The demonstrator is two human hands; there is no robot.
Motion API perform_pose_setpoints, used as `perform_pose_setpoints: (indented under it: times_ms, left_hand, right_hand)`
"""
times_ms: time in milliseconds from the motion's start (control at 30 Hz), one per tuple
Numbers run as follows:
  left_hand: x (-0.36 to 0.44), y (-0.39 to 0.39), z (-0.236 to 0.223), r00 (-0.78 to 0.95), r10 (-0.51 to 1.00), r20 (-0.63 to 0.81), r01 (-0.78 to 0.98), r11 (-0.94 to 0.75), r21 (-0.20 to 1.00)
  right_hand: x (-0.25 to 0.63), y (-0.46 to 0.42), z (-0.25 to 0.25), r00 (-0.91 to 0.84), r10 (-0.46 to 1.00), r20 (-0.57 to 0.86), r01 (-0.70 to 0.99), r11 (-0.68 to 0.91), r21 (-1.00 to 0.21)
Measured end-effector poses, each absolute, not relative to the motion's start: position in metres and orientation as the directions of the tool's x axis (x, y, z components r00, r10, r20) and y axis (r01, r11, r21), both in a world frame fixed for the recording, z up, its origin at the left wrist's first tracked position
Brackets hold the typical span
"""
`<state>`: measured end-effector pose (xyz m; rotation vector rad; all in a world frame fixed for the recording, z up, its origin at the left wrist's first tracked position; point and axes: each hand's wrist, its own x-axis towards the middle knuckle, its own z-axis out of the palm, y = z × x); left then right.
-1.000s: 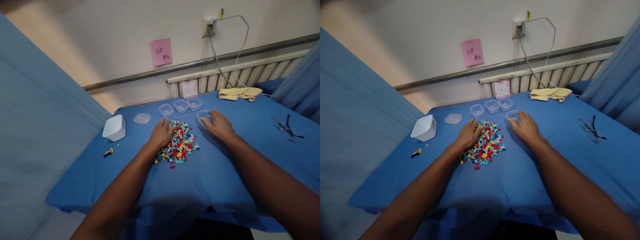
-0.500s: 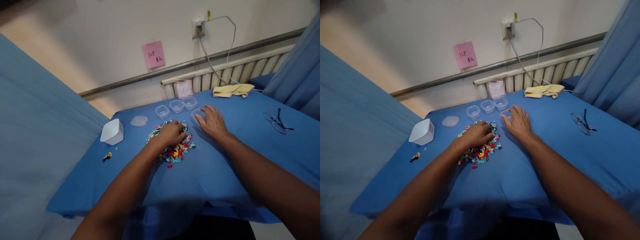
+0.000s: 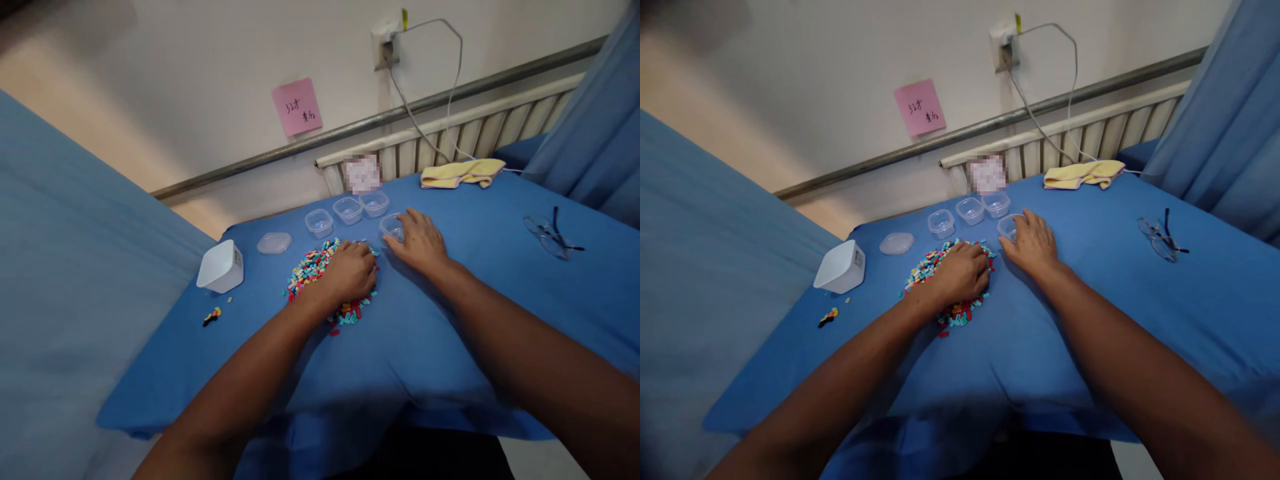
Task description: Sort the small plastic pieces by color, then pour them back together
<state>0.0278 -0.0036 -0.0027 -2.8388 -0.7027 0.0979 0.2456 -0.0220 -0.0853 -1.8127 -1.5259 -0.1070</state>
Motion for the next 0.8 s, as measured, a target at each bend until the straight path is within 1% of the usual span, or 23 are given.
perform_pose_setpoints:
  times_ms: [67,167,300,367,467,533,600,700,733,800]
  left_hand:
    - [0.032,0.007,0.001,0.838,0.545,0.018,0.539,-0.821,-0.187]
    - [0.05,0.023,-0.006,0.783,0.621,0.03,0.621,-0.778,-0.096]
    - [0.073,0.039,-0.021,0.699,0.711,-0.078,0.709,-0.703,-0.051]
    - [0.075,0.044,-0.02,0.687,0.717,-0.118,0.717,-0.695,-0.056]
    - [0.059,0.049,-0.009,0.7,0.697,-0.154,0.689,-0.716,-0.108]
    - [0.037,0.049,0.003,0.713,0.684,-0.153,0.672,-0.73,-0.124]
    - [0.01,0.047,0.013,0.734,0.668,-0.127,0.66,-0.745,-0.101]
    - [-0.039,0.039,0.02,0.765,0.641,-0.058,0.642,-0.767,-0.008]
    - [-0.056,0.036,0.019,0.784,0.62,-0.035,0.621,-0.782,0.05]
    - [-0.087,0.028,0.013,0.79,0.609,0.064,0.59,-0.785,0.191]
  right_hand:
    - [0.243,-0.023,-0.082,0.302,0.807,0.508,0.873,-0.02,-0.487]
    - [0.242,-0.025,-0.08,0.296,0.771,0.564,0.877,0.014,-0.48]
    - [0.245,-0.025,-0.081,0.289,0.722,0.628,0.88,0.058,-0.472]
    - [0.246,-0.025,-0.083,0.28,0.715,0.64,0.879,0.078,-0.471]
    - [0.246,-0.025,-0.084,0.261,0.706,0.659,0.877,0.112,-0.467]
    - [0.244,-0.026,-0.083,0.245,0.684,0.687,0.875,0.148,-0.46]
    - [0.241,-0.028,-0.08,0.217,0.656,0.723,0.869,0.207,-0.449]
    - [0.234,-0.032,-0.074,0.136,0.624,0.77,0.849,0.327,-0.415]
    - [0.23,-0.034,-0.072,0.099,0.616,0.782,0.838,0.372,-0.399]
    - [0.22,-0.038,-0.068,0.022,0.603,0.798,0.808,0.459,-0.369]
